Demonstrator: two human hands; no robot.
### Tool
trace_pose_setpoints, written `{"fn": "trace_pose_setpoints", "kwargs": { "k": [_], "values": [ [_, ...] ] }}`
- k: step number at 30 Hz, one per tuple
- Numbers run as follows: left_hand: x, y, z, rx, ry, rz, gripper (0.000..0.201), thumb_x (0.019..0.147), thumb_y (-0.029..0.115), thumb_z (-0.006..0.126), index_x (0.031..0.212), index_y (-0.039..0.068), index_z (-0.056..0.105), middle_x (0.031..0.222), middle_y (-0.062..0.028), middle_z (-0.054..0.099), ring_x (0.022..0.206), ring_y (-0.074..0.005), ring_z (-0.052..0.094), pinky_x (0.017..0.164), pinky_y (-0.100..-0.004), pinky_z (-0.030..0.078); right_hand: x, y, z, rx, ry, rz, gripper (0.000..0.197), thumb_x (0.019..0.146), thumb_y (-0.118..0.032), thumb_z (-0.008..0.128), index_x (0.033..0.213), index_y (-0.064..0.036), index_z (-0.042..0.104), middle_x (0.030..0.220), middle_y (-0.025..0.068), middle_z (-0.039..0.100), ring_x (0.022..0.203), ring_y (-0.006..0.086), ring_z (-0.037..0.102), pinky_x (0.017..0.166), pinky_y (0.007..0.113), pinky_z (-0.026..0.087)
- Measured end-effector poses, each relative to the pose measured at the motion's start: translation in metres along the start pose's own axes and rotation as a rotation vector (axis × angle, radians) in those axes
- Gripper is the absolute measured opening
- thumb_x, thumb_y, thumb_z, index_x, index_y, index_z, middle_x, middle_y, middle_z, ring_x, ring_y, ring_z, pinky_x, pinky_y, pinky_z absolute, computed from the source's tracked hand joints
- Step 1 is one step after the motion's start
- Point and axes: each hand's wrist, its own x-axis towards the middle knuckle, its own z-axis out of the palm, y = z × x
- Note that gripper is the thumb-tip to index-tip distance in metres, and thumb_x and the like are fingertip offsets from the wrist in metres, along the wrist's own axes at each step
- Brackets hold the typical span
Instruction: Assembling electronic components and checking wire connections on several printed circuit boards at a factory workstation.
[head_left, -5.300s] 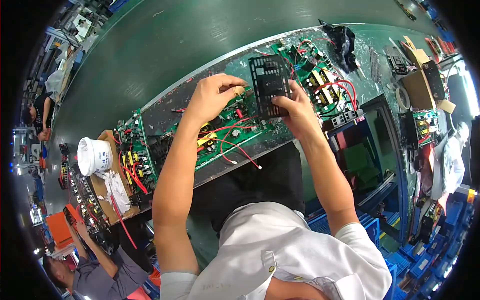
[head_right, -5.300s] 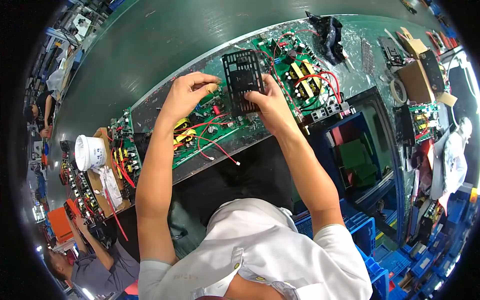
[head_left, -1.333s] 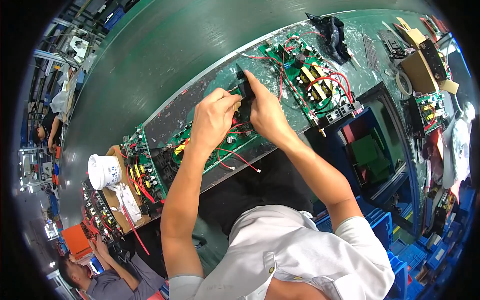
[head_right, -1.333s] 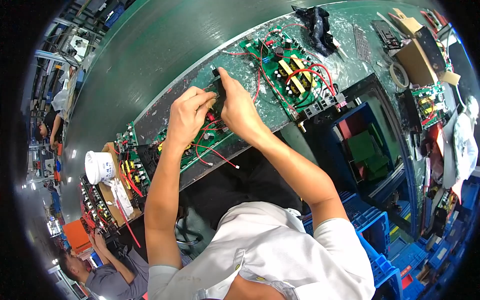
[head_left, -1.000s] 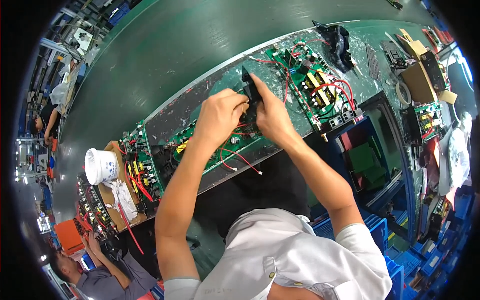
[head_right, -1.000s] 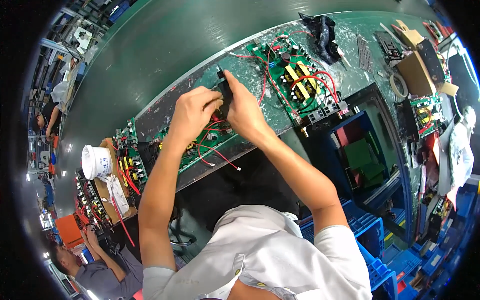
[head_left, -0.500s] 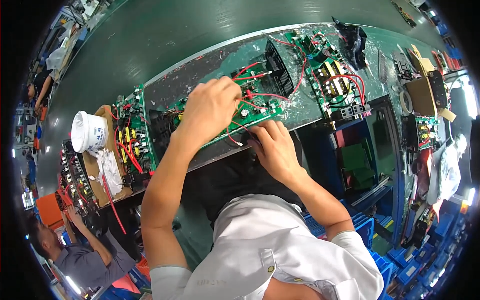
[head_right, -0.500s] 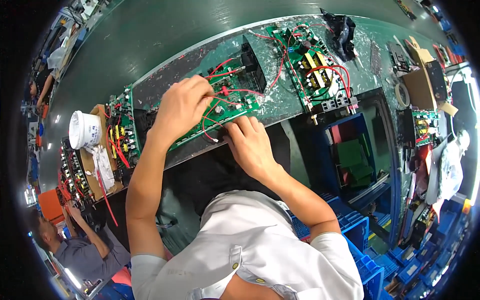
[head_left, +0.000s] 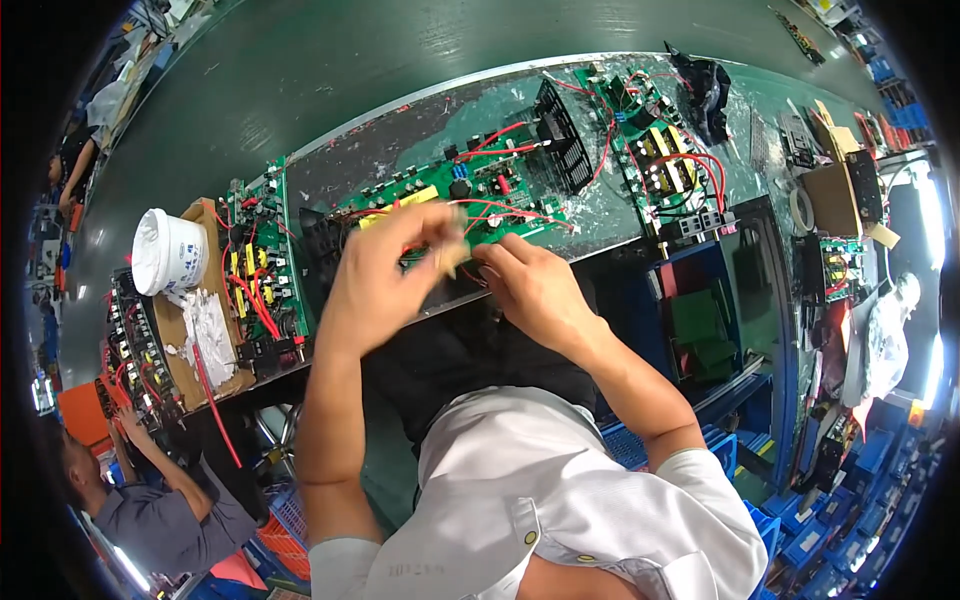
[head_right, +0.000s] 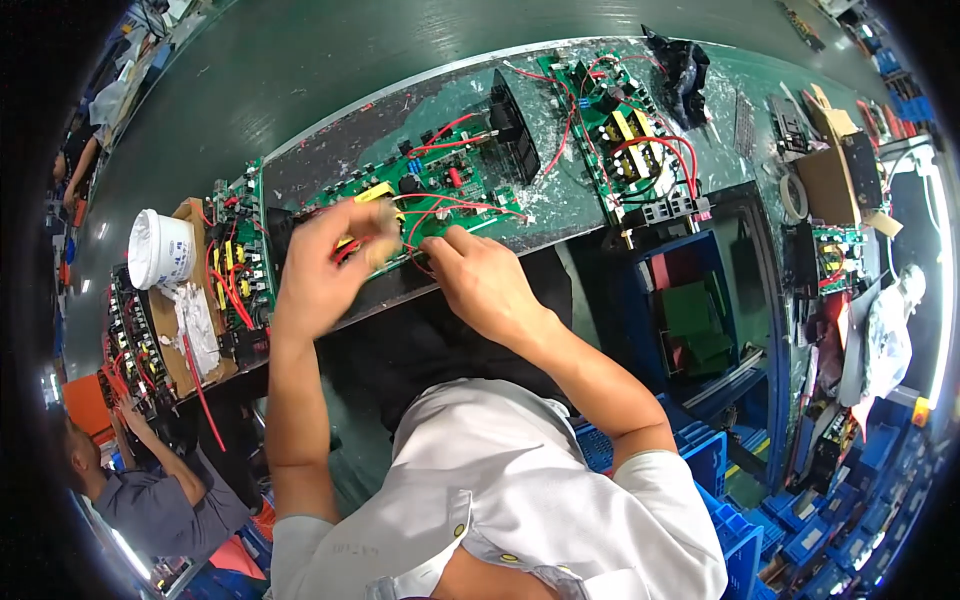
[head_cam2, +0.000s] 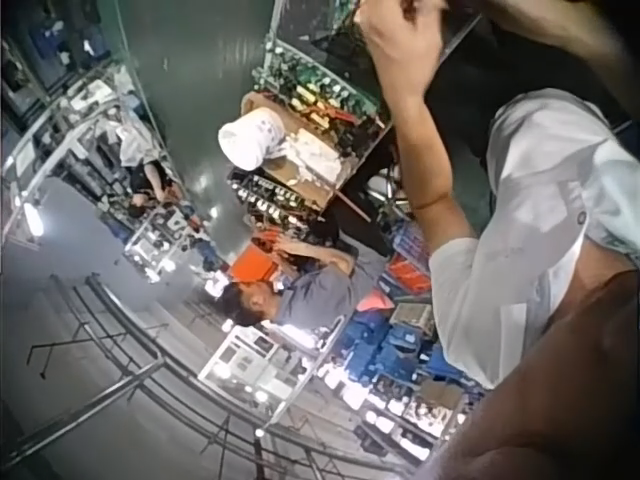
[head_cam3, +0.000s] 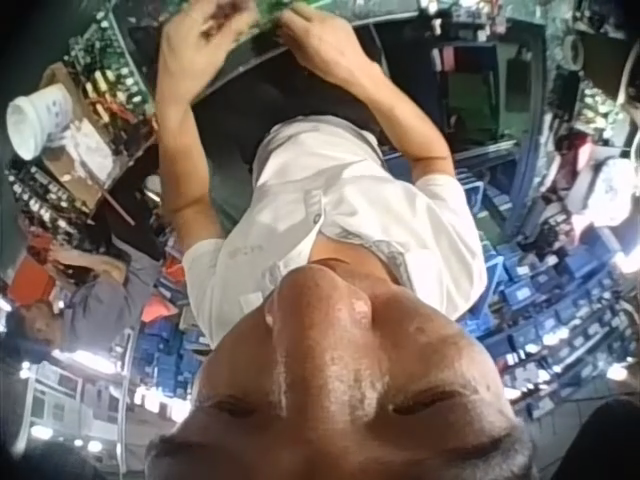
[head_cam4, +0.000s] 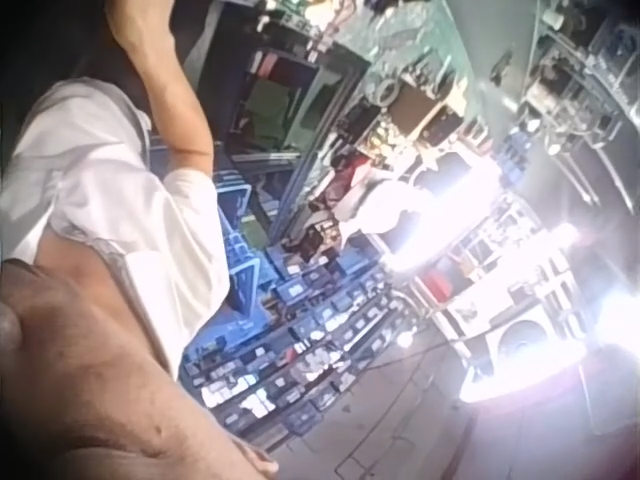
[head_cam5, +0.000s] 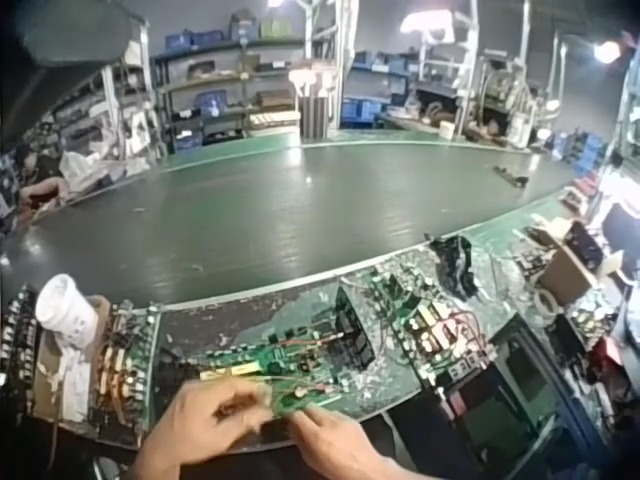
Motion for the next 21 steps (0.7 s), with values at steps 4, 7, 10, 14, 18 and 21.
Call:
{"fn": "trace_pose_setpoints", "kwargs": {
  "k": [4, 7, 10, 14, 18, 21],
  "values": [
    [-0.064, 0.0, 0.012, -0.355, -0.408, -0.149, 0.017, 0.081, -0.004, 0.071, 0.097, -0.003, 0.067, 0.09, -0.0095, 0.069, 0.081, -0.0149, 0.067, 0.072, -0.0285, 0.054, -0.002, 0.003, -0.018, 0.119, -0.017, 0.05, 0.026, 0.086, -0.007, 0.069, 0.111, -0.0068, 0.063, 0.089, 0.0127, 0.061, 0.077, 0.0345, 0.064, 0.065, 0.042, 0.053],
    [-0.127, -0.046, 0.062, -0.56, -0.527, -0.426, 0.027, 0.085, 0.001, 0.072, 0.112, -0.002, 0.066, 0.106, -0.0097, 0.065, 0.092, -0.0153, 0.066, 0.079, -0.029, 0.055, -0.001, 0.014, -0.022, 0.199, 0.03, 0.046, 0.022, 0.087, -0.008, 0.071, 0.108, -0.0057, 0.065, 0.087, 0.0136, 0.063, 0.073, 0.0324, 0.064, 0.062, 0.039, 0.052],
    [-0.162, -0.06, 0.086, -0.427, -0.625, -0.498, 0.03, 0.087, 0.004, 0.071, 0.116, -0.001, 0.065, 0.108, -0.0088, 0.064, 0.094, -0.0147, 0.066, 0.08, -0.0285, 0.055, 0.006, 0.019, -0.034, 0.141, 0.09, 0.144, 0.023, 0.086, -0.006, 0.071, 0.109, -0.0055, 0.065, 0.089, 0.0113, 0.061, 0.071, 0.0298, 0.063, 0.062, 0.036, 0.051],
    [-0.156, -0.052, 0.088, -0.383, -0.509, -0.498, 0.032, 0.086, 0.005, 0.073, 0.117, 0.001, 0.065, 0.109, -0.0079, 0.063, 0.092, -0.0149, 0.065, 0.077, -0.0281, 0.056, 0.021, 0.025, -0.029, -0.005, 0.148, 0.143, 0.025, 0.086, -0.004, 0.071, 0.11, -0.0065, 0.066, 0.1, 0.012, 0.059, 0.077, 0.0297, 0.063, 0.068, 0.038, 0.052],
    [-0.115, -0.033, 0.073, -0.291, -0.417, -0.255, 0.029, 0.084, 0.006, 0.074, 0.111, 0.001, 0.067, 0.104, -0.0099, 0.065, 0.083, -0.0163, 0.065, 0.072, -0.0284, 0.054, 0.027, 0.033, -0.024, 0.042, 0.124, 0.144, 0.018, 0.084, -0.004, 0.071, 0.102, -0.0053, 0.067, 0.097, 0.0122, 0.059, 0.078, 0.0276, 0.062, 0.068, 0.036, 0.051],
    [-0.072, -0.005, 0.043, -0.142, -0.202, -0.054, 0.019, 0.081, 0.002, 0.073, 0.1, 0.002, 0.071, 0.098, -0.0103, 0.068, 0.086, -0.0215, 0.067, 0.075, -0.0312, 0.054, 0.028, 0.03, -0.037, 0.342, 0.154, 0.417, 0.011, 0.087, -0.007, 0.072, 0.095, -0.0017, 0.066, 0.078, 0.0037, 0.058, 0.065, 0.0107, 0.053, 0.058, 0.026, 0.042]
  ]
}}
